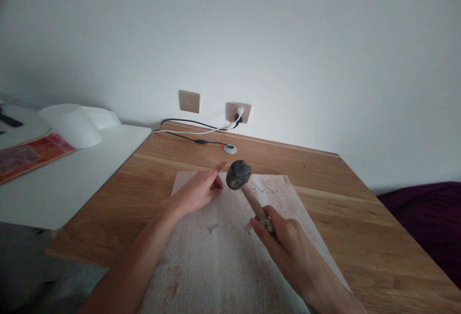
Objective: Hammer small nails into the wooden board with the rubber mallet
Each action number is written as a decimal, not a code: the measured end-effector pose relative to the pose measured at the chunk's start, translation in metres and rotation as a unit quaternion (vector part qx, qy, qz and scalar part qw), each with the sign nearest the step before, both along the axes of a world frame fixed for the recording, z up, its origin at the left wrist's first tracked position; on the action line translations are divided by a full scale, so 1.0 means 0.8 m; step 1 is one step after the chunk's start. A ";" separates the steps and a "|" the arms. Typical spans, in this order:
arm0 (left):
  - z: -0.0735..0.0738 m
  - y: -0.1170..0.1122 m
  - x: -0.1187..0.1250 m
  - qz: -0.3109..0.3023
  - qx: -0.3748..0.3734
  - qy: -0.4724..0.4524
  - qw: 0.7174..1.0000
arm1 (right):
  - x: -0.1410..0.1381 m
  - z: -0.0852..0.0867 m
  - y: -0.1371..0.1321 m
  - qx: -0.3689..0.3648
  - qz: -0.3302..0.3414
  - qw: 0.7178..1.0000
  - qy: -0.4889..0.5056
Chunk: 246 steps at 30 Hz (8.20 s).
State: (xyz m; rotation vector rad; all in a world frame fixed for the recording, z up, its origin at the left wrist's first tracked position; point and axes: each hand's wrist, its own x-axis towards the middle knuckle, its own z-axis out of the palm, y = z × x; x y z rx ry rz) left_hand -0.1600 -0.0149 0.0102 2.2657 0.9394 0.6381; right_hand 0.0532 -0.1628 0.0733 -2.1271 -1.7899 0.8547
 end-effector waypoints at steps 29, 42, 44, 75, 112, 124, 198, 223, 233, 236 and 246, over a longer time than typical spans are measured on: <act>0.002 0.000 0.002 0.009 0.003 0.007 1.000 | -0.007 -0.007 0.003 0.045 0.027 0.999 0.005; 0.004 -0.001 0.001 -0.003 -0.001 0.005 1.000 | -0.010 0.006 -0.005 0.073 0.011 0.997 0.015; 0.005 -0.002 0.001 -0.004 -0.004 0.003 1.000 | -0.012 0.007 -0.003 0.083 0.013 0.996 0.017; 0.001 0.000 -0.002 -0.014 0.012 -0.027 0.999 | -0.018 -0.023 -0.003 0.034 0.003 0.999 -0.013; 0.013 -0.005 -0.003 0.006 0.011 0.025 1.000 | -0.023 -0.007 -0.005 0.046 0.024 0.999 0.011; 0.011 -0.004 0.000 0.013 0.019 0.049 0.999 | -0.020 -0.016 -0.001 0.036 0.031 0.999 0.015; 0.023 -0.009 -0.027 0.043 0.005 0.025 0.999 | 0.059 -0.095 -0.117 0.264 0.081 0.932 -0.236; 0.010 -0.008 -0.024 0.035 -0.030 -0.023 0.999 | 0.047 -0.087 -0.107 0.224 -0.013 0.966 -0.130; 0.010 -0.008 -0.023 0.057 -0.031 -0.013 0.998 | -0.001 -0.021 -0.082 0.040 -0.151 0.987 0.043; 0.012 -0.008 -0.023 0.060 -0.034 -0.009 0.998 | -0.017 -0.004 -0.072 0.029 -0.127 0.990 0.057; 0.010 -0.010 -0.025 0.047 -0.017 -0.007 0.999 | -0.040 0.015 -0.005 0.055 0.018 0.998 0.039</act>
